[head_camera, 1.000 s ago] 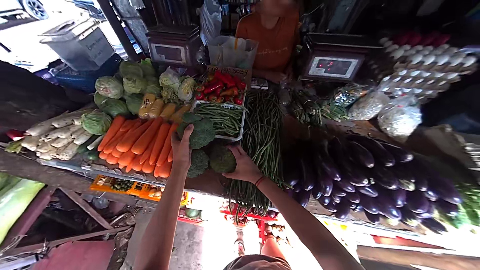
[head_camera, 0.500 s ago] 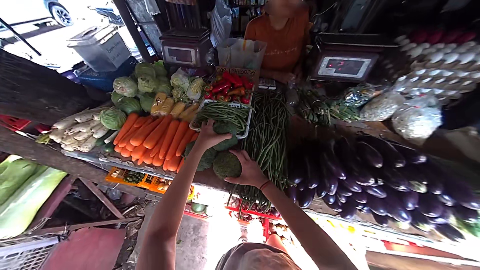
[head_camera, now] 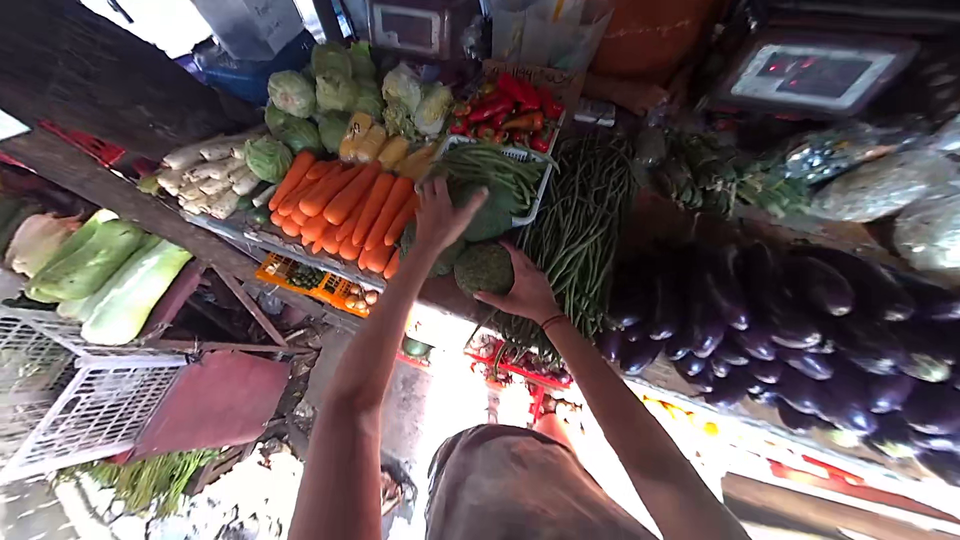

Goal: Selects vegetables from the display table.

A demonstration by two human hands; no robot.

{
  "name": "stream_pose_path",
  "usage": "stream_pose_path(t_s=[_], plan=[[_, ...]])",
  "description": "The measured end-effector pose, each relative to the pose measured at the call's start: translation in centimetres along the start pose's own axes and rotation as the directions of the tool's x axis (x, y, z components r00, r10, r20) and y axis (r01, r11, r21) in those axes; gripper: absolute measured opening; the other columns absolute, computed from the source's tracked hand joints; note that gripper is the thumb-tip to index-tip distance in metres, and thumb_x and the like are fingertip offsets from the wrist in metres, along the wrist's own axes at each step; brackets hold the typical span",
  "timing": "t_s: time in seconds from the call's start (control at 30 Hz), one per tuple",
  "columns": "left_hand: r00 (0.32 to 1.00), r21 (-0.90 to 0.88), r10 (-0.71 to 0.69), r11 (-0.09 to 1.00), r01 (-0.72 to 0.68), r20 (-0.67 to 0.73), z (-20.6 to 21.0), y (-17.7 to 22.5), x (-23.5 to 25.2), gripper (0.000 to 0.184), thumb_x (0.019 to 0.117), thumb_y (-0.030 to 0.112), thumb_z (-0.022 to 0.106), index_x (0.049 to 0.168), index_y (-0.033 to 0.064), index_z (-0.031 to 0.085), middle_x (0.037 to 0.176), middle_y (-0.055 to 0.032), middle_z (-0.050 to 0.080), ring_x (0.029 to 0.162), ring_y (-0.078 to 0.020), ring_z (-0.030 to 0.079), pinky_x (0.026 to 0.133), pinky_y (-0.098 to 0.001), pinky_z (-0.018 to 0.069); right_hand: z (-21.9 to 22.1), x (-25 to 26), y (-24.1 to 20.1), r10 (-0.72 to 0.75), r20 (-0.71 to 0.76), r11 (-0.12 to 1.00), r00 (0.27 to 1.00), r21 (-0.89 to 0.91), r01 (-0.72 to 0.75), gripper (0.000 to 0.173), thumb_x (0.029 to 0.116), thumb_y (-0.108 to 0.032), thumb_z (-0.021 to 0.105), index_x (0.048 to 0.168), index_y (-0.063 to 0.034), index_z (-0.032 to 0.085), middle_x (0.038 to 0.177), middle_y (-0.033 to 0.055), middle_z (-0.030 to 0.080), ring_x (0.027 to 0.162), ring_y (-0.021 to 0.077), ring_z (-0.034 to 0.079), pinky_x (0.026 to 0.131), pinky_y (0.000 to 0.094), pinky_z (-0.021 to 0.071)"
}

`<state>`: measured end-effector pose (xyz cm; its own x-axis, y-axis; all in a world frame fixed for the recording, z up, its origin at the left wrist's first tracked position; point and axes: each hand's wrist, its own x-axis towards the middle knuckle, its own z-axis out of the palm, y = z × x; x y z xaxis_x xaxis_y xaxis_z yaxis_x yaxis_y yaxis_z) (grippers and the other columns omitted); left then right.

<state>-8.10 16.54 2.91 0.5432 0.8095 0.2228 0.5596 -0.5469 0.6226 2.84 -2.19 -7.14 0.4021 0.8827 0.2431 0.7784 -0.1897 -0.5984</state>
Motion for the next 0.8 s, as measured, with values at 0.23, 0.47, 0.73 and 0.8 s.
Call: stream_pose_path(t_s=[0.23,0.47,0.73,0.8], plan=[[0.941,-0.254,0.034,0.959,-0.126,-0.337,-5.4,-7.3,-7.5,0.061,0.1066,0.044,0.041,0.146,-0.0019,0.046,0.147,-0.0220,0.050,0.139,-0.0263,0.047,0.117,-0.0406,0.0386,0.9,0.0,0.2,-0.017,-0.055,0.998,0.998,-0.057,0.013,0.121,0.0622,-0.079,0.076,0.157,-0.0148,0.037,0.148,0.0138,0.055,0.129,0.0317,0.060,0.102,0.0542,0.0525],[0.719,-0.553,-0.634,0.721,0.418,-0.283,9.0,-22.2,-27.3,0.055,0.1098,0.026,0.042,0.149,-0.0115,0.035,0.147,-0.0338,0.045,0.134,-0.0362,0.051,0.111,-0.0435,0.0460,0.8,-0.1,0.1,-0.015,-0.079,0.996,0.997,-0.084,0.009,0.122,0.0615,-0.079,0.076,0.157,-0.0133,0.037,0.133,0.0161,0.065,0.117,0.0329,0.066,0.094,0.0540,0.0552],[0.293,-0.050,-0.897,0.293,0.955,0.331,14.0,-26.2,-45.1,0.058,0.1048,0.029,0.059,0.146,-0.0093,0.045,0.151,-0.0345,0.043,0.140,-0.0462,0.042,0.112,-0.0595,0.0389,0.9,-0.1,-0.9,0.019,-0.063,0.999,0.998,-0.037,-0.021,0.124,0.0583,-0.078,0.080,0.157,-0.0150,0.038,0.141,0.0136,0.061,0.122,0.0304,0.064,0.097,0.0545,0.0559],[0.440,-0.011,-0.684,0.534,0.845,0.582,11.5,-25.1,-47.0,0.046,0.1126,0.022,0.039,0.147,-0.0083,0.045,0.150,-0.0310,0.047,0.139,-0.0400,0.046,0.114,-0.0534,0.0389,0.5,-0.5,-0.9,0.023,-0.058,1.000,0.998,0.019,-0.022,0.123,0.0582,-0.075,0.083,0.156,-0.0152,0.039,0.146,0.0127,0.057,0.127,0.0278,0.061,0.102,0.0521,0.0547]])
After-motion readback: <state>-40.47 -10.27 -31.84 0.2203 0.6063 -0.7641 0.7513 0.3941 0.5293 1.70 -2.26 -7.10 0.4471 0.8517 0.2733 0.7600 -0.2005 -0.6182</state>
